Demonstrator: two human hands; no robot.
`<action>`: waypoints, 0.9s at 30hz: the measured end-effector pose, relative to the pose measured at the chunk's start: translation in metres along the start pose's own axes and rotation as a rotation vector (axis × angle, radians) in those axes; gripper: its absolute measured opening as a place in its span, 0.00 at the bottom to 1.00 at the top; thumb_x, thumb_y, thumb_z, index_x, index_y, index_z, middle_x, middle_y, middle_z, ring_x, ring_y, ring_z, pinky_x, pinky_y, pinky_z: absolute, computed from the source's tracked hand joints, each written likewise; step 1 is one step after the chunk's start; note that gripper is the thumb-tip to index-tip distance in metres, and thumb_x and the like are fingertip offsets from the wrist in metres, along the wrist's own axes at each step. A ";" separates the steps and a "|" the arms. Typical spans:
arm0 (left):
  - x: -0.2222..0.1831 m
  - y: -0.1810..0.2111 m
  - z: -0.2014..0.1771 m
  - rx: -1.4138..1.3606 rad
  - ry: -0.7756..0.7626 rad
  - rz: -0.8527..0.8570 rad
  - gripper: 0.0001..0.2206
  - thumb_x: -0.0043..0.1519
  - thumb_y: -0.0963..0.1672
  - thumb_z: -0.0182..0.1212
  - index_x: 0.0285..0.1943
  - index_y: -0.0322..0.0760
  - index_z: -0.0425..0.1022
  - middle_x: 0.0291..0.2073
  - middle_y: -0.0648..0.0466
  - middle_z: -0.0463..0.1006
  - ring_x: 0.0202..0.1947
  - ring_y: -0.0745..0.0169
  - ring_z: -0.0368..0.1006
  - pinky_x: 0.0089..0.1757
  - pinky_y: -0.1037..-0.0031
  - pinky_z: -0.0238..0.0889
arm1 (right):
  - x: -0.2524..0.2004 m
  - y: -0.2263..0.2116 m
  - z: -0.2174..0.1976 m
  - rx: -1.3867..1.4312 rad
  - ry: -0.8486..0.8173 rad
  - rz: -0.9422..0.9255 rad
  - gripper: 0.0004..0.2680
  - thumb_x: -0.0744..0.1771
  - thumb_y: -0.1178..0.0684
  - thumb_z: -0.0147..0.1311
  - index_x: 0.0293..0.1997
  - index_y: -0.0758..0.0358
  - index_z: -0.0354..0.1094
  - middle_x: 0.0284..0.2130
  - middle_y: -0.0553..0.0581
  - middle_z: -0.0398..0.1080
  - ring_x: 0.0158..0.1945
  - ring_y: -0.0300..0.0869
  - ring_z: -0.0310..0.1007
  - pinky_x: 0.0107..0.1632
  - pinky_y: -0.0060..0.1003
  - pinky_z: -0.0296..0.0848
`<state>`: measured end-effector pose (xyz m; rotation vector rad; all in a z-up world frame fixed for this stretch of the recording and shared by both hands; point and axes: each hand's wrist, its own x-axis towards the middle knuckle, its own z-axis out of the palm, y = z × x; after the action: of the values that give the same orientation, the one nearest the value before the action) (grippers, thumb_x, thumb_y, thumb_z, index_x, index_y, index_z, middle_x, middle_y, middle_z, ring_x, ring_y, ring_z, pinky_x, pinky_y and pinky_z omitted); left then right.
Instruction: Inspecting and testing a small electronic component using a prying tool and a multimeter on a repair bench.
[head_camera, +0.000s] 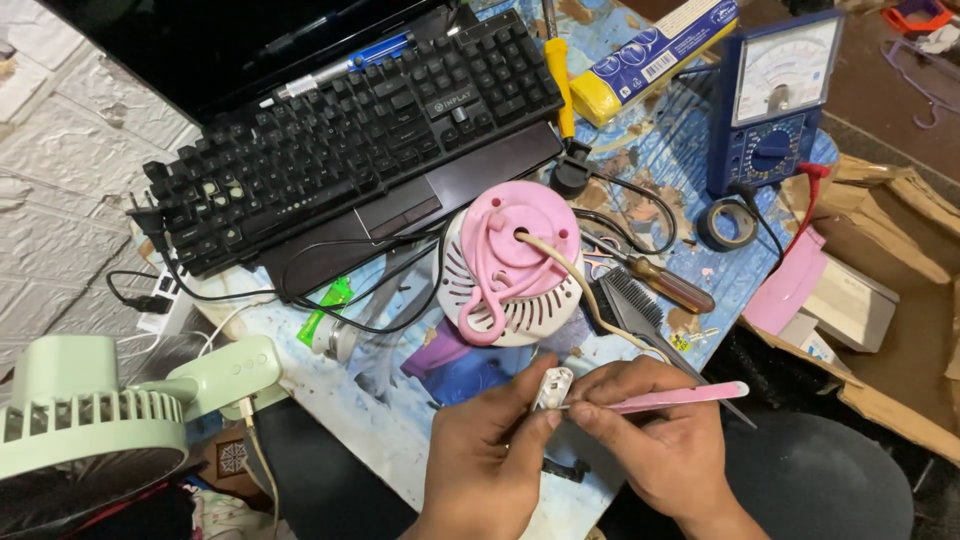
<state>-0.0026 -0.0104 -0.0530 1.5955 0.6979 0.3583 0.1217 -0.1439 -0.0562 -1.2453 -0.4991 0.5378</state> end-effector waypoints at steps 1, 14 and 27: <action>0.000 -0.001 -0.001 0.000 0.000 0.002 0.19 0.62 0.41 0.70 0.64 0.42 0.89 0.55 0.53 0.95 0.55 0.71 0.90 0.55 0.76 0.81 | 0.000 0.000 0.000 0.000 -0.001 -0.002 0.04 0.65 0.63 0.70 0.38 0.63 0.78 0.32 0.68 0.83 0.38 0.52 0.87 0.42 0.47 0.86; 0.008 0.011 -0.058 0.025 -0.206 -0.396 0.20 0.65 0.43 0.71 0.68 0.45 0.87 0.51 0.59 0.85 0.45 0.69 0.80 0.45 0.72 0.72 | -0.006 -0.016 -0.018 -0.475 -0.211 0.362 0.11 0.68 0.43 0.64 0.50 0.56 0.78 0.42 0.52 0.83 0.43 0.42 0.85 0.46 0.41 0.82; 0.021 -0.023 -0.082 0.678 -0.330 0.222 0.18 0.70 0.49 0.59 0.65 0.43 0.82 0.50 0.54 0.82 0.51 0.45 0.78 0.46 0.52 0.70 | 0.011 -0.009 -0.015 -1.448 -0.539 -0.132 0.13 0.70 0.42 0.61 0.62 0.47 0.76 0.39 0.50 0.78 0.41 0.56 0.75 0.39 0.57 0.74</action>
<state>-0.0413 0.0669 -0.0663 2.3192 0.3987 0.0006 0.1404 -0.1501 -0.0505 -2.4033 -1.5768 0.3510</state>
